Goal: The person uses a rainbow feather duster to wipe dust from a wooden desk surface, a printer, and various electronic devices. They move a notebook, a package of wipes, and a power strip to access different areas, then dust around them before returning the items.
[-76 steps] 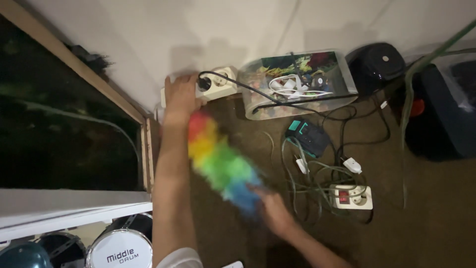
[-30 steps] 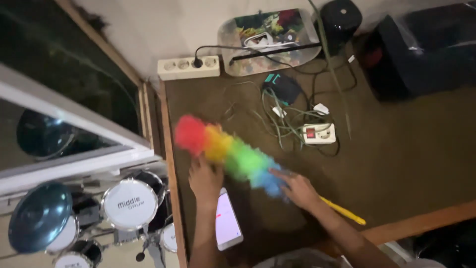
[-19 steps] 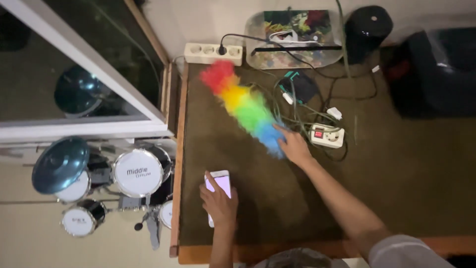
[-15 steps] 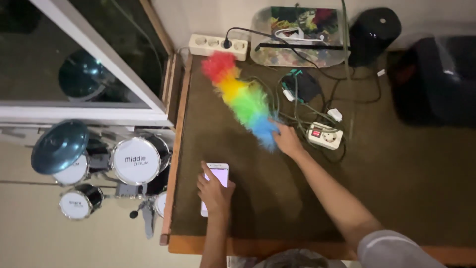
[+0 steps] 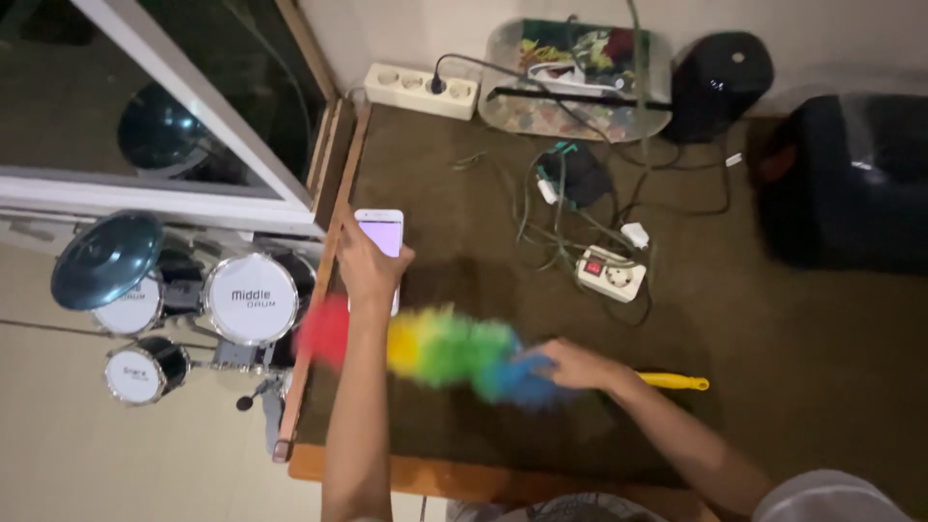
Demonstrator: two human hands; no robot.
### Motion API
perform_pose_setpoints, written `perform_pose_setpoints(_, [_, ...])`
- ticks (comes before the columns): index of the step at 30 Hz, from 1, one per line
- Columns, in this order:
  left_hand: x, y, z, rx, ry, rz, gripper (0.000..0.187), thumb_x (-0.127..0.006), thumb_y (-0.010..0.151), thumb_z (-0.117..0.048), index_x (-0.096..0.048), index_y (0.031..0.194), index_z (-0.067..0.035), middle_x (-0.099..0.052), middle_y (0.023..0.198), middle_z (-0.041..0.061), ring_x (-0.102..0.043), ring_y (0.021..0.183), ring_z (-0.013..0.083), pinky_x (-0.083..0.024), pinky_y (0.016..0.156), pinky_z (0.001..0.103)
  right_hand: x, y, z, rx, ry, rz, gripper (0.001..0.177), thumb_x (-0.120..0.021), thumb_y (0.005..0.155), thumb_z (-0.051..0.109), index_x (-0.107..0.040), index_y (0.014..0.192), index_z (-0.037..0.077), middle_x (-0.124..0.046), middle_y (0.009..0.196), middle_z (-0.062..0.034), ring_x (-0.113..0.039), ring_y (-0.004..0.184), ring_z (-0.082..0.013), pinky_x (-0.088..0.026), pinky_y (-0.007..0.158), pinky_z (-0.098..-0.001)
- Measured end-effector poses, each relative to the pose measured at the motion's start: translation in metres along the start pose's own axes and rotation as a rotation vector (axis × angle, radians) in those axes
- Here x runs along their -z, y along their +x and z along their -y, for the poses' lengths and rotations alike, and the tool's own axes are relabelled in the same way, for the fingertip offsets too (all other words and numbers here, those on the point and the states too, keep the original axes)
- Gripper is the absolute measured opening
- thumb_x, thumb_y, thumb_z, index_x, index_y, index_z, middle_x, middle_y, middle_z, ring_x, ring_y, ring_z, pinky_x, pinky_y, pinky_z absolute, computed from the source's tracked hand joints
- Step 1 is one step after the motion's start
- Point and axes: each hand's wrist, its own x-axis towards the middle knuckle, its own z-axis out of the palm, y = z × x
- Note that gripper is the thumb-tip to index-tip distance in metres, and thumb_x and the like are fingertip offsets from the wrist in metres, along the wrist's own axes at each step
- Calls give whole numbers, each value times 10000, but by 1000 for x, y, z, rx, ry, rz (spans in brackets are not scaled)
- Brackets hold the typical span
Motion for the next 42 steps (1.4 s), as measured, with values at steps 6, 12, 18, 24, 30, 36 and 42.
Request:
perform_pose_setpoints(6, [-47, 69, -39, 62, 84, 92, 1173, -901, 593, -289, -238, 1553, -163, -604, 1234, 237, -618, 1182, 468, -568, 886, 621, 29, 5, -13, -4, 0, -89, 152, -692, 892, 169, -822, 962, 132, -721, 759, 2, -648, 695, -138, -545, 694, -343])
perform_pose_setpoints(12, [-95, 126, -58, 98, 166, 192, 1159, -911, 683, -316, -167, 1557, -159, -536, 1291, 261, -559, 1254, 467, -529, 944, 622, 38, 46, -100, -11, 55, -318, 224, -714, 865, 208, -797, 996, 47, -785, 884, -157, -745, 839, -261, -579, 802, -438])
perform_pose_setpoints(18, [-144, 172, -59, 154, 170, 227, 1193, -941, 577, -323, -257, 1543, -174, -506, 1363, 268, -509, 1295, 426, -470, 976, 613, 7, 39, -144, 116, 183, -153, 268, -599, 847, 79, -768, 1046, 143, -781, 1010, 51, -673, 872, -68, -565, 802, -276])
perform_pose_setpoints(24, [-164, 193, -55, 122, 161, 208, 1118, -870, 663, -284, -182, 1542, -224, -548, 1326, 250, -546, 1240, 448, -477, 953, 617, -2, 32, -165, -162, 47, -52, 384, -715, 908, 341, -694, 1262, 193, -678, 1174, -42, -655, 1077, -143, -501, 972, -310])
perform_pose_setpoints(30, [-160, 208, -28, -2, 288, 172, 1090, -820, 799, -472, -148, 1612, -193, -322, 1637, 136, -363, 1460, 403, -306, 1084, 699, 38, 43, -127, 203, 128, -233, 258, -630, 869, 50, -782, 1069, 108, -812, 1034, -6, -725, 884, -106, -573, 831, -300])
perform_pose_setpoints(36, [-72, 153, -50, -162, -55, -156, 855, -822, 928, -388, -316, 1543, -76, -584, 1370, 266, -556, 1325, 428, -391, 1135, 635, 45, 71, -122, -107, 205, -388, 259, -711, 946, 312, -808, 1025, 85, -793, 929, -75, -748, 884, -260, -559, 885, -418])
perform_pose_setpoints(42, [-22, 103, 3, -282, -159, -353, 738, -831, 887, -430, -497, 1437, -69, -655, 1297, 233, -648, 1202, 417, -495, 1027, 547, 14, 48, -76, -138, 47, -181, 245, -744, 869, 377, -780, 763, 159, -636, 634, 24, -593, 587, -150, -502, 625, -355])
